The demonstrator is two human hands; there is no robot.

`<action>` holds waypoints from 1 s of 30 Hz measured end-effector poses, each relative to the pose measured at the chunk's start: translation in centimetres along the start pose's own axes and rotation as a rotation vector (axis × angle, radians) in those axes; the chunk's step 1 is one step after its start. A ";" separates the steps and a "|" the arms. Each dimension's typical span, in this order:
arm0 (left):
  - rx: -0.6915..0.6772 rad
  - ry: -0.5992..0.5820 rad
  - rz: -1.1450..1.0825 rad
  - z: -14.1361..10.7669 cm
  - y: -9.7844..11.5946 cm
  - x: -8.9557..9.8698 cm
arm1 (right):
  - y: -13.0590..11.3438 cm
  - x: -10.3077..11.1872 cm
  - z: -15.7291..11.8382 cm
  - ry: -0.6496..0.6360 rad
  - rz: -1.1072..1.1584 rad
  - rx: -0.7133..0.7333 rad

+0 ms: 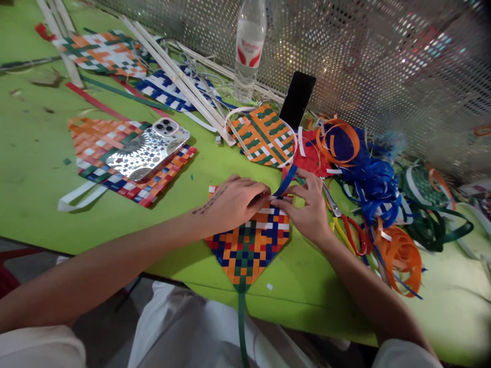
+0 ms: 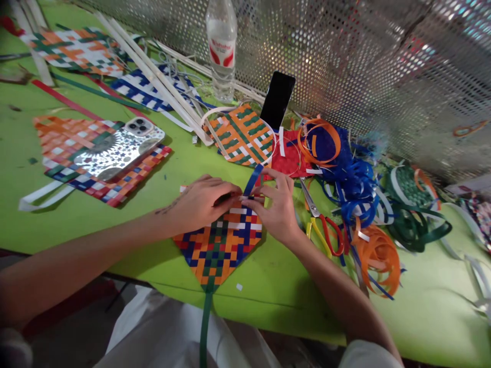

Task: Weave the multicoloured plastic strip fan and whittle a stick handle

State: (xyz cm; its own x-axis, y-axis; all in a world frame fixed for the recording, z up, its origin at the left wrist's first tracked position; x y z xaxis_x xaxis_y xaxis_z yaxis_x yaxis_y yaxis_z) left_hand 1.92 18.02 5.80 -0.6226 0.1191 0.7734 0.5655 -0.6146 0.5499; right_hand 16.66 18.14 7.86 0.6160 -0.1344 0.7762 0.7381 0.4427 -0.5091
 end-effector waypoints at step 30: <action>-0.146 -0.036 0.110 -1.4 -0.1 -1.4 | -3.3 -4.1 -4.3 -0.376 -0.328 0.416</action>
State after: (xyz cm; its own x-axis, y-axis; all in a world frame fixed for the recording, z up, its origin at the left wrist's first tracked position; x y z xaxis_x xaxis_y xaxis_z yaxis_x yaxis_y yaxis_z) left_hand 1.98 16.87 4.22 -0.5399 0.0714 0.8387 0.5431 -0.7317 0.4119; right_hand 12.91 13.40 4.74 0.1823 -0.0346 0.9826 0.6569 0.7479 -0.0956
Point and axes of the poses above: each hand's wrist, its own z-axis towards the middle knuckle, its own x-axis out of the back of the hand, y = z × x, the point moved 10 cm from there along z, towards the middle knuckle, and after that the axes turned 1 degree about -y, right-handed, at the moved point
